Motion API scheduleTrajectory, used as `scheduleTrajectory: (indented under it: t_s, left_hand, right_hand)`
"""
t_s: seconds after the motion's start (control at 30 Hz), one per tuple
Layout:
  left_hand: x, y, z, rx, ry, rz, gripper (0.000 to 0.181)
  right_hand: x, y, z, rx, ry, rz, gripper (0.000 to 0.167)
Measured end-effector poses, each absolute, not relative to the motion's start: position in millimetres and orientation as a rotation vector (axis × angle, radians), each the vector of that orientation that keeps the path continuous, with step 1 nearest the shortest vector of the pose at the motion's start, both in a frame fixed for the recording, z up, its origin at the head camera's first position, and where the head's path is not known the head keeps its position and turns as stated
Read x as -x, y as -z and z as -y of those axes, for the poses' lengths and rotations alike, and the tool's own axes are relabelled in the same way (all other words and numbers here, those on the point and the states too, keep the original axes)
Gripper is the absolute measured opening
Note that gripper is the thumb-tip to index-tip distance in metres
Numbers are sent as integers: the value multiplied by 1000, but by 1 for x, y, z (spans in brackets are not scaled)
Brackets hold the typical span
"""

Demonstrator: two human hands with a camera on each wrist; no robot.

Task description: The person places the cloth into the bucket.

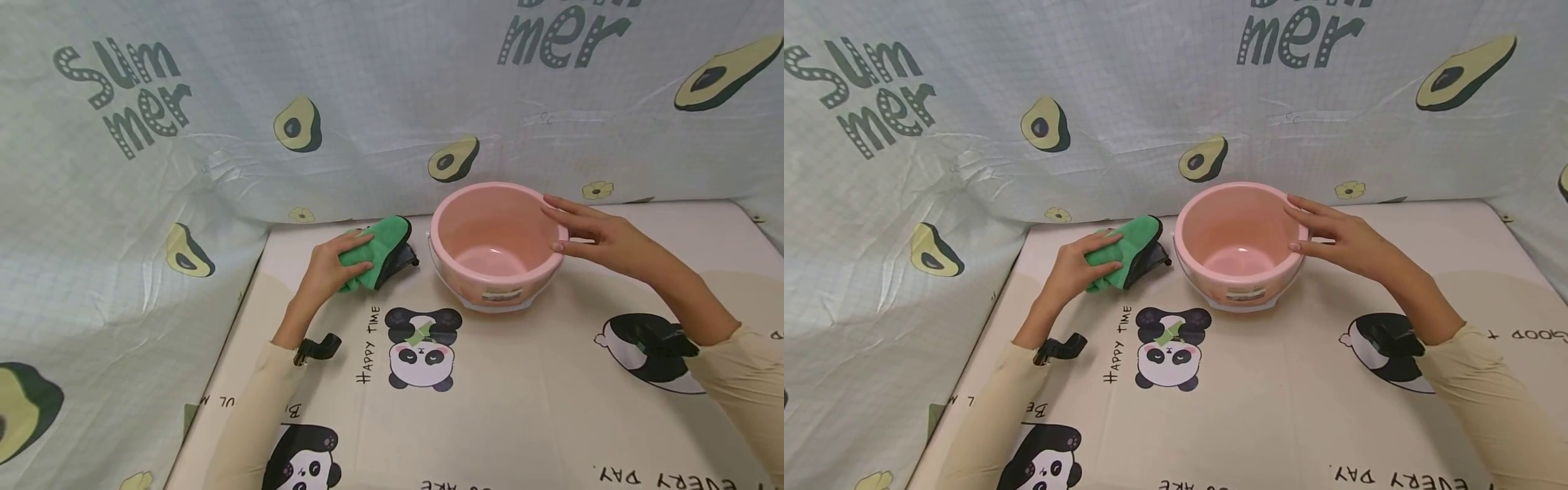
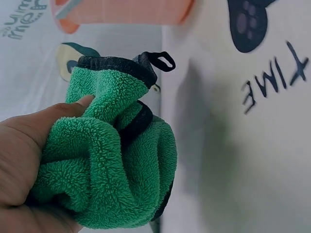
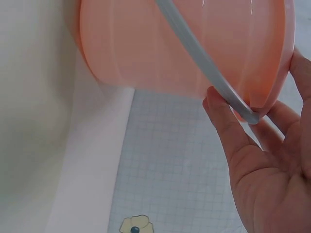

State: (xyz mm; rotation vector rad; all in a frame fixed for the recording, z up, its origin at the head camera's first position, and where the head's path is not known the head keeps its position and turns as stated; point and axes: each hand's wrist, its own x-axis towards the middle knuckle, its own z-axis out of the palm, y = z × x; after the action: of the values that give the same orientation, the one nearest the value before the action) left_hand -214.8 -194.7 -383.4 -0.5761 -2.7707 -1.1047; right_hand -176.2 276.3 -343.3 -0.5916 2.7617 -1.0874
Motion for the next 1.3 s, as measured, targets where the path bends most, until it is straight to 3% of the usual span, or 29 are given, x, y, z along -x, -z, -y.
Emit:
scheduleTrajectory:
  t_s: [1.3]
  left_hand:
    - [193,332,188,639,1155,2548,54]
  right_hand:
    - [175,342,-276,613,1105,-2748,67]
